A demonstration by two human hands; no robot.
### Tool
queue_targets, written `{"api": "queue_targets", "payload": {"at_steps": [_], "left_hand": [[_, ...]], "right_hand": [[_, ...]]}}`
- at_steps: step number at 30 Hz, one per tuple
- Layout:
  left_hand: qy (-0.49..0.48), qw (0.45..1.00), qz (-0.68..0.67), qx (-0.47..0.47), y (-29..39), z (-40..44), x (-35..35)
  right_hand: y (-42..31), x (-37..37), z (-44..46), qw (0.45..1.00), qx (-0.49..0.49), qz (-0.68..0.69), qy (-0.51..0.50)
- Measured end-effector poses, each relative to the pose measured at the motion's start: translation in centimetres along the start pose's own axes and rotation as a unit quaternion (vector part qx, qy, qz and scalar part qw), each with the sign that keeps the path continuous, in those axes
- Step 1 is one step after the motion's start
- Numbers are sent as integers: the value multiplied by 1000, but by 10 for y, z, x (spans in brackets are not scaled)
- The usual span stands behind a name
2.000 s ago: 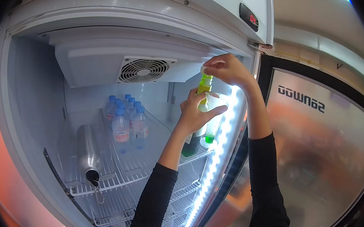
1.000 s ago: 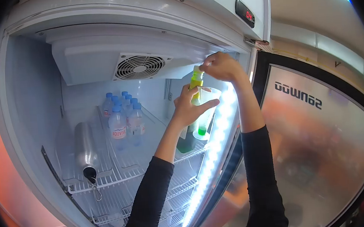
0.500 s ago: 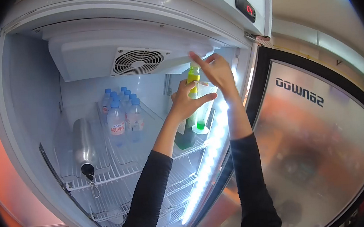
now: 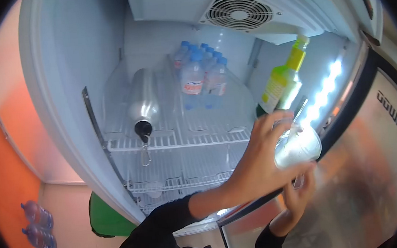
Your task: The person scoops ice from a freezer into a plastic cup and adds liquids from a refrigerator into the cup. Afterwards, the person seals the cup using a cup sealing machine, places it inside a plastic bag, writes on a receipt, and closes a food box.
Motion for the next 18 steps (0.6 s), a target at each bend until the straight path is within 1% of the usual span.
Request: {"api": "queue_targets", "payload": {"at_steps": [1, 2, 3, 4, 5, 7, 8, 10, 11, 12, 13, 14, 17, 18], "left_hand": [[-11, 1000, 27, 0, 1, -16, 5], [-25, 999, 20, 24, -2, -34, 11], [-40, 998, 10, 48, -7, -54, 16], [-34, 997, -6, 76, -15, -76, 20], [-28, 994, -22, 102, -22, -97, 25], [5, 993, 4, 122, -24, -127, 40], [-13, 987, 41, 154, -20, -142, 52], [54, 978, 76, 185, -12, -176, 73], [61, 970, 118, 204, -9, -196, 88], [83, 954, 158, 240, -21, -237, 101], [173, 922, 103, 332, -30, -277, 108], [210, 879, 88, 418, -54, -330, 115], [269, 864, 224, 361, -101, -372, 119], [277, 874, 235, 322, -119, -375, 122]], "right_hand": [[-3, -8, -19, 1000, 9, -9, -10], [-6, -17, -37, 999, 19, -19, -20], [-11, -33, -54, 997, -45, 24, -54], [-16, -48, -71, 988, -111, 64, -81], [-13, -65, -84, 969, -170, 127, -126], [-31, -98, -87, 981, -114, 116, -107], [-32, -111, -95, 968, -148, 148, -138], [-27, -137, -111, 934, -211, 211, -197], [-21, -145, -125, 919, -262, 260, -140], [-16, -148, -135, 926, -262, 233, -141], [-13, -151, -142, 933, -260, 206, -140], [-12, -152, -145, 927, -275, 227, -118], [-12, -145, -153, 928, -284, 209, -123], [-12, -143, -154, 932, -277, 192, -134]]}}
Point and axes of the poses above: each hand's wrist, its own z-axis towards the middle knuckle, its own x-axis out of the back of the hand, y = z × x, the point moved 3 cm from there along z, towards the middle knuckle, and after that the axes turned 5 degrees about -x, right-handed, at the moved point
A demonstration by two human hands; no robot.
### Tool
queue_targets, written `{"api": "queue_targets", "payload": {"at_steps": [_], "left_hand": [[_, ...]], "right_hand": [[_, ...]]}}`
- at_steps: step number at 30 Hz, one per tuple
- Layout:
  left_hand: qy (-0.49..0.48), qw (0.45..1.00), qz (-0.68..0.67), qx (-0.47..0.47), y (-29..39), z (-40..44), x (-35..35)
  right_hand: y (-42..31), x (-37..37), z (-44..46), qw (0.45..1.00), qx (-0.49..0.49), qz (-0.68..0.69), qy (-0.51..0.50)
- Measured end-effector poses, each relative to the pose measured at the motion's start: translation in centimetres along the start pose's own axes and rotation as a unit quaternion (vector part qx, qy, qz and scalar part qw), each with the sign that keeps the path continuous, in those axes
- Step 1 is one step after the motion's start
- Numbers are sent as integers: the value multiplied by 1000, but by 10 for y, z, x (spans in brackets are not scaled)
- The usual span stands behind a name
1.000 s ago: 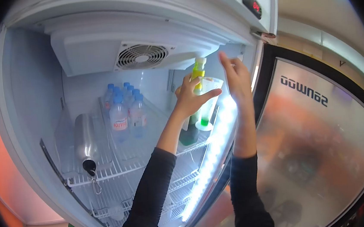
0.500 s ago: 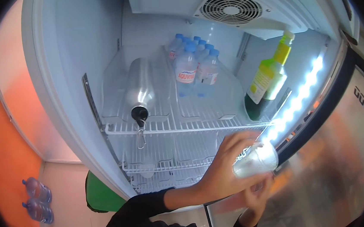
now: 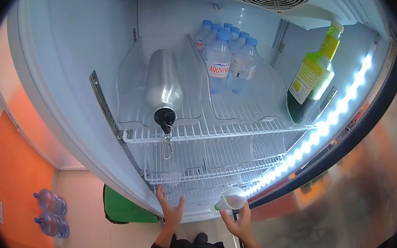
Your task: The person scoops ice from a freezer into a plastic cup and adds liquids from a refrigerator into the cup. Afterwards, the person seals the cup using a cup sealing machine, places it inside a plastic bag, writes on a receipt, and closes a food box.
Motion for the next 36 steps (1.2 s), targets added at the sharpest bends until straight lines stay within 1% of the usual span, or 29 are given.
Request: {"api": "queue_targets", "payload": {"at_steps": [1, 4, 5, 8, 9, 10, 13, 14, 17, 18, 19, 20, 22, 23, 25, 26, 27, 29, 30, 31, 33, 36], "left_hand": [[23, 996, 61, -53, -4, 12, -9], [17, 999, 48, 6, -24, 40, -24], [-3, 998, 58, 30, -36, 50, -25], [38, 995, -28, 83, -20, 64, -31], [72, 990, -85, 91, 1, 64, -32], [64, 991, -85, 82, -5, 61, -32], [74, 996, -41, 42, 12, 48, -32], [38, 996, -46, 60, 15, 44, -32], [35, 996, -83, 20, 41, 30, -37], [7, 996, -83, 26, 39, 24, -35], [-1, 999, -34, 5, 39, 16, -33], [-16, 999, -33, 0, 40, 6, -31], [-46, 998, -28, -18, 55, -14, -24], [-87, 995, -46, -28, 60, -22, -22], [-167, 982, -81, -44, 71, -34, -20], [-187, 978, -53, -71, 76, -36, -21], [-204, 975, -62, -65, 78, -36, -23], [-235, 968, -78, -53, 87, -34, -27], [-245, 963, -83, -73, 95, -30, -27], [-254, 961, -95, -54, 99, -28, -28], [-260, 958, -109, -55, 104, -23, -28], [-274, 952, -129, -47, 110, -15, -26]], "right_hand": [[1, 1, -1, 1000, -4, -10, -7], [-4, 4, -8, 999, -10, -32, -13], [-4, 5, -13, 999, -15, -37, -15], [-8, 6, -21, 999, -18, -44, 0], [-9, 7, -24, 999, -17, -50, 10], [-14, 8, -25, 999, -29, -40, 4], [-8, 16, -35, 999, -25, -39, 16], [-7, 19, -39, 998, -43, -31, 20], [-9, 27, -39, 998, -9, -59, 35], [-8, 28, -40, 997, -13, -55, 49], [-12, 30, -40, 994, 10, -105, 43], [-17, 32, -38, 987, 33, -154, 37], [-36, 33, -26, 964, 72, -256, 16], [-51, 33, -19, 946, 90, -312, -15], [-75, 33, -5, 896, 123, -419, -80], [-79, 32, -1, 873, 144, -455, -99], [-83, 31, 4, 849, 165, -489, -117], [-96, 29, 13, 811, 190, -531, -153], [-102, 28, 15, 790, 203, -554, -165], [-108, 27, 18, 768, 217, -576, -177], [-120, 24, 23, 744, 233, -591, -206], [-136, 16, 29, 716, 254, -613, -217]]}}
Point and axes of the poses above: each hand's wrist, its own z-axis towards the middle knuckle, its own x-axis out of the back of the hand, y = z × x, the point moved 3 cm from there along z, towards the middle knuckle, and after that the axes turned 5 degrees about -x, right-handed, at the moved point
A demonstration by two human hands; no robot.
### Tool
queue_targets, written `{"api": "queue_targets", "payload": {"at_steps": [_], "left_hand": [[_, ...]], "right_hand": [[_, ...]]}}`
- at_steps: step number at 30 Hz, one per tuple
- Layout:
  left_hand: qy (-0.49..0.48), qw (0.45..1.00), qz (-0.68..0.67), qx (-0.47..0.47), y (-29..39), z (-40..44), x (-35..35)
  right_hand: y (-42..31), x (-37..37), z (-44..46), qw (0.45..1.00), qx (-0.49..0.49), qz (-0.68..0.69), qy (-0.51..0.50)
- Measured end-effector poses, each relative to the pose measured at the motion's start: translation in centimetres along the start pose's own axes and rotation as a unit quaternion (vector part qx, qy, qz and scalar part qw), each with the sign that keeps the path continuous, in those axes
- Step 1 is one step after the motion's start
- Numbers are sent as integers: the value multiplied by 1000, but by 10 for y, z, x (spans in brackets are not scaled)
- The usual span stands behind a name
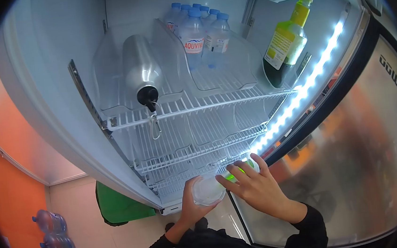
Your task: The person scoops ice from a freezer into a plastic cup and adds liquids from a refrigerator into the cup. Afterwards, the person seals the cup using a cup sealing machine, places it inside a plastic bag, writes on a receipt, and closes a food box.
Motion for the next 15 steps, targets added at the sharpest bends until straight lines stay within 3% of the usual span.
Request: {"api": "queue_targets", "payload": {"at_steps": [5, 7, 9, 11, 15], "left_hand": [[-24, 1000, -8, 16, 3, 3, 11], [-33, 999, -15, 12, 2, 6, 16], [-37, 999, -5, 9, 6, 7, 23], [-43, 999, -19, 3, 4, 8, 27], [-47, 999, -14, 3, 8, 10, 36]], "right_hand": [[-9, 18, 15, 1000, 7, -30, 1], [-16, 13, 17, 997, 62, -31, -19], [-15, 23, 20, 999, 17, -45, 2], [-19, 23, 22, 997, 71, -11, 3], [-23, 29, 27, 999, 45, 12, -5]]}}
Point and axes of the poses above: each hand's wrist, its own z-axis towards the middle knuckle, its own x-axis out of the back of the hand, y = z × x, the point moved 3 cm from there along z, towards the middle knuckle, and after that the axes turned 5 degrees about -x, right-handed, at the moved point
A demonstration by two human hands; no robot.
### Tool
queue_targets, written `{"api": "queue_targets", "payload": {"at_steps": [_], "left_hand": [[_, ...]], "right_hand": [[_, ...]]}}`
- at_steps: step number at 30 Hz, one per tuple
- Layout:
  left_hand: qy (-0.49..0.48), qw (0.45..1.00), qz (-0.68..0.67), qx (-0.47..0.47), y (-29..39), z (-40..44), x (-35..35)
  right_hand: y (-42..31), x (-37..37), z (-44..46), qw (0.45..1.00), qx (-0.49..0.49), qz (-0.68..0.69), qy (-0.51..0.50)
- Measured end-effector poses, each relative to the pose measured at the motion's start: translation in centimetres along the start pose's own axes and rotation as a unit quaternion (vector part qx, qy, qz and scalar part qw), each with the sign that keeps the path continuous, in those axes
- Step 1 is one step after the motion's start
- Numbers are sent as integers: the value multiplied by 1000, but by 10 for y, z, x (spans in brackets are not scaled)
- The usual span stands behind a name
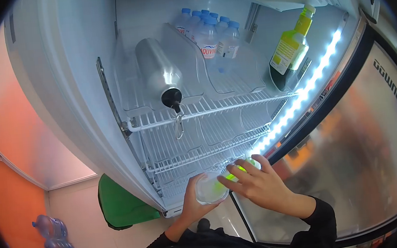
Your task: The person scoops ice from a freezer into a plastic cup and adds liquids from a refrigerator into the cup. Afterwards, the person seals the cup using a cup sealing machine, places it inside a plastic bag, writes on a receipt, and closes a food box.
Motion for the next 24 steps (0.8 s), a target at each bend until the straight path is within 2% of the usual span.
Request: {"api": "queue_targets", "payload": {"at_steps": [2, 5, 8, 14, 17, 20, 23, 24], "left_hand": [[-6, 999, 29, -24, 1, 1, 5], [-6, 1000, 2, -11, -1, 0, 8], [-18, 1000, -9, -6, 0, 1, 15], [-35, 999, 9, -13, -2, 0, 20], [-47, 999, 1, 1, -1, 0, 25], [-55, 997, 34, -30, 2, 1, 28], [7, 1000, -10, -22, 7, 1, 38], [23, 999, -16, -19, 11, 0, 42]], "right_hand": [[-6, -4, 1, 1000, 18, -4, 1], [-9, -1, 7, 1000, 11, -2, -7], [-9, 4, 11, 999, -28, -12, 14], [-17, -1, 11, 1000, -5, 19, -20], [-16, 9, 14, 999, -42, -13, -10], [-22, -6, 6, 998, -23, -17, -54], [-6, -14, -5, 985, -144, 58, -72], [-6, -18, -8, 976, -164, 121, -74]]}}
Point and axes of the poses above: each hand's wrist, its own z-axis towards the middle knuckle, its own x-axis out of the back of the hand, y = z × x, the point moved 3 cm from there along z, towards the middle knuckle, and after that the axes turned 5 degrees about -x, right-handed, at the moved point
